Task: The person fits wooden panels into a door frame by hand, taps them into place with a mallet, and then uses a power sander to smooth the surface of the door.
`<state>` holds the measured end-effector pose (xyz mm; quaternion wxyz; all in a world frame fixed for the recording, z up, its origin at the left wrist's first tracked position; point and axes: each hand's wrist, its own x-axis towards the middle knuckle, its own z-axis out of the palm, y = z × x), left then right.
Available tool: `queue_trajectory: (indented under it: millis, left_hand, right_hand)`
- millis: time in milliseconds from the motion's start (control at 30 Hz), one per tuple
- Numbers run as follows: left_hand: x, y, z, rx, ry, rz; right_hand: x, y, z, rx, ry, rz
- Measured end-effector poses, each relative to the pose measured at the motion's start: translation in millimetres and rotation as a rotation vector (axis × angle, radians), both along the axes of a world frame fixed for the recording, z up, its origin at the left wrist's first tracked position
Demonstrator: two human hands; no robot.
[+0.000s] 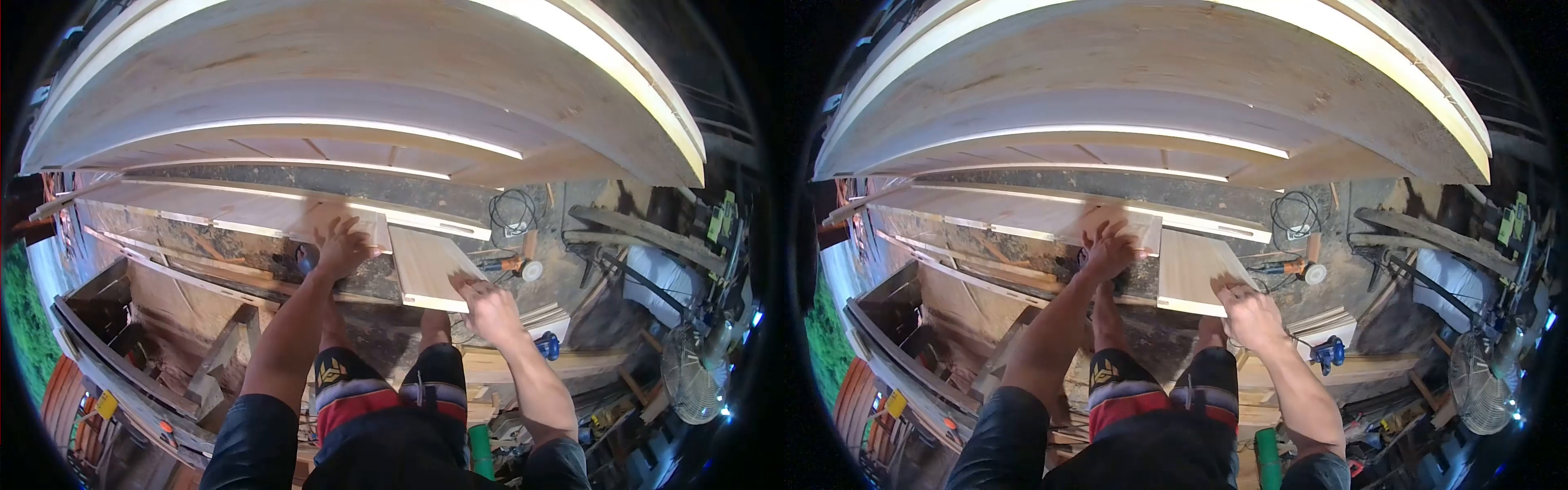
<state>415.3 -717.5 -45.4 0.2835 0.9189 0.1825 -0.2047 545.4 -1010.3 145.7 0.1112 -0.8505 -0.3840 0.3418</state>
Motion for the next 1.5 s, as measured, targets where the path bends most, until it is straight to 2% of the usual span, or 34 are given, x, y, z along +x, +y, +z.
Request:
queue_trajectory:
  millis: [133,300,500,733,933,1033,1133,1200,1433,1500]
  left_hand:
    - [-4.6,4.6,-12.0,-0.115,-0.012,0.022]
    - [4.0,2.1,9.8,-0.075,0.071,0.017]
    - [4.9,2.8,11.6,-0.069,0.089,0.007]
    - [5.2,-0.9,8.7,0.015,0.114,-0.046]
    - [9.5,3.4,13.3,-0.149,0.093,0.027]
    - [20.0,-3.5,32.5,-0.026,0.144,-0.02]
    - [15.6,-4.6,24.4,-0.013,0.062,0.012]
    - [19.6,-4.9,29.5,-0.007,0.097,0.008]
    - [10.9,-7.1,18.5,-0.002,0.048,0.014]
    - [11.2,-8.4,22.2,0.023,0.064,0.008]
  right_hand:
    - [-2.2,-0.6,11.9,0.06,-0.032,0.004]
    - [-0.2,-0.3,5.4,0.062,-0.018,0.012]
    - [-0.7,23.6,-16.1,0.082,-0.033,0.025]
    - [-6.4,23.2,-113.0,0.068,-0.022,0.008]
    - [-8.4,22.8,-175.8,-0.042,0.01,0.028]
    - [-7.9,22.2,-180.9,-0.02,-0.002,0.023]
    - [-6.2,22.1,-179.9,-0.025,0.012,0.06]
    - [1.6,22.5,-177.9,-0.042,0.045,0.117]
    - [-1.2,14.3,-206.9,0.117,-0.014,0.157]
    - [7.3,24.5,-170.3,-0.034,0.033,0.139]
